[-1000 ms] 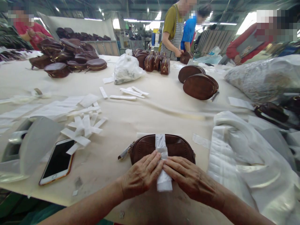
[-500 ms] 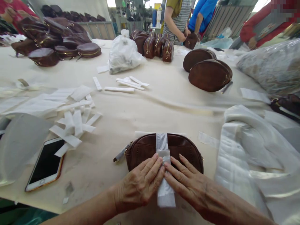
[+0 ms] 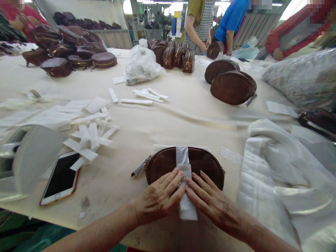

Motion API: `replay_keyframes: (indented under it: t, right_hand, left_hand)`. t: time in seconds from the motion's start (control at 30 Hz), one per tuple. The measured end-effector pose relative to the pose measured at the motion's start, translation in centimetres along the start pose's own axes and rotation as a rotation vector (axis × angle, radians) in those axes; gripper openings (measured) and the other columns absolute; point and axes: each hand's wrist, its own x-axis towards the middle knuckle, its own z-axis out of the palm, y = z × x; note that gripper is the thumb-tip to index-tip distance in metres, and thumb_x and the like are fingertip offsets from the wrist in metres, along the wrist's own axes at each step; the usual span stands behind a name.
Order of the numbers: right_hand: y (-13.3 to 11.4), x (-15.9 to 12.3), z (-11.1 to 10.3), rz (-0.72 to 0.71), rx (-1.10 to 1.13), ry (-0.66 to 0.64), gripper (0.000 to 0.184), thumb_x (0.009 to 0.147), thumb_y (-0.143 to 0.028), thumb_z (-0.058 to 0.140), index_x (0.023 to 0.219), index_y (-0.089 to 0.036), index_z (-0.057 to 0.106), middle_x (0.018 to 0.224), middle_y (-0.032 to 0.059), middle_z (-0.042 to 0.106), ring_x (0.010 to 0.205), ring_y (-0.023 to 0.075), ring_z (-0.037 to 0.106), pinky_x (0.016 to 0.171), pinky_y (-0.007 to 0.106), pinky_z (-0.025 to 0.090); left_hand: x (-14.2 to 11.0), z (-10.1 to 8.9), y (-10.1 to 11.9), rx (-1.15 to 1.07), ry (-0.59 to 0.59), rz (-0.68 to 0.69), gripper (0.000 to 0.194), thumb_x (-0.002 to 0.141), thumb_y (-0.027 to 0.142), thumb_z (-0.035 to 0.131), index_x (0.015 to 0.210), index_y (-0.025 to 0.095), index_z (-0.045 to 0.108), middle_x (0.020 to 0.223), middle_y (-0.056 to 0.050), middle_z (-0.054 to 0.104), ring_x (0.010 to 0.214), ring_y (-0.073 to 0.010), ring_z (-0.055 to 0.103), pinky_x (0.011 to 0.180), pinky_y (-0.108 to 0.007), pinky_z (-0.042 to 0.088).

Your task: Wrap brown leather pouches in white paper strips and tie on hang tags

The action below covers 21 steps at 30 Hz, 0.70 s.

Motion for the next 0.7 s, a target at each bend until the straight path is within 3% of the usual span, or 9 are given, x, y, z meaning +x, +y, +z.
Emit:
replay_keyframes:
  t: [0.17,0.37,0.7]
  right_hand:
    - [-0.2,-0.2,0.5,-0.001,-0.038,0.025,0.042,0.090,-0.003,0.034,0.129,-0.008,0.047,0.133,0.0171,0.051,0.133,0.0290,0.032,0.103,0.055,0.037]
    - [-0.4,-0.6,1.1,0.016,-0.038,0.073,0.042,0.090,-0.003,0.035,0.130,-0.007,0.046,0.132,0.0179,0.052,0.132,0.0301,0.034,0.101,0.056,0.039]
    - [-0.9,-1.0,2.2,0.056,-0.025,0.127,0.042,0.089,-0.004,0.035,0.129,-0.006,0.046,0.135,0.0167,0.049,0.137,0.0280,0.024,0.106,0.054,0.035]
  left_hand:
    - [0.0,-0.1,0.0,-0.090,0.016,-0.029,0.033,0.087,0.009,0.035,0.114,0.002,0.052,0.128,-0.025,0.047,0.133,-0.0342,0.029,0.098,-0.046,0.047]
    - [0.1,-0.4,0.3,-0.103,0.137,0.051,0.023,0.089,0.009,0.041,0.107,0.005,0.055,0.110,-0.016,0.059,0.115,-0.0250,0.051,0.098,-0.038,0.047]
    - [-0.1,0.0,0.9,0.050,0.161,0.138,0.020,0.089,0.011,0.049,0.106,0.010,0.058,0.111,-0.013,0.060,0.112,-0.0264,0.054,0.090,-0.038,0.050]
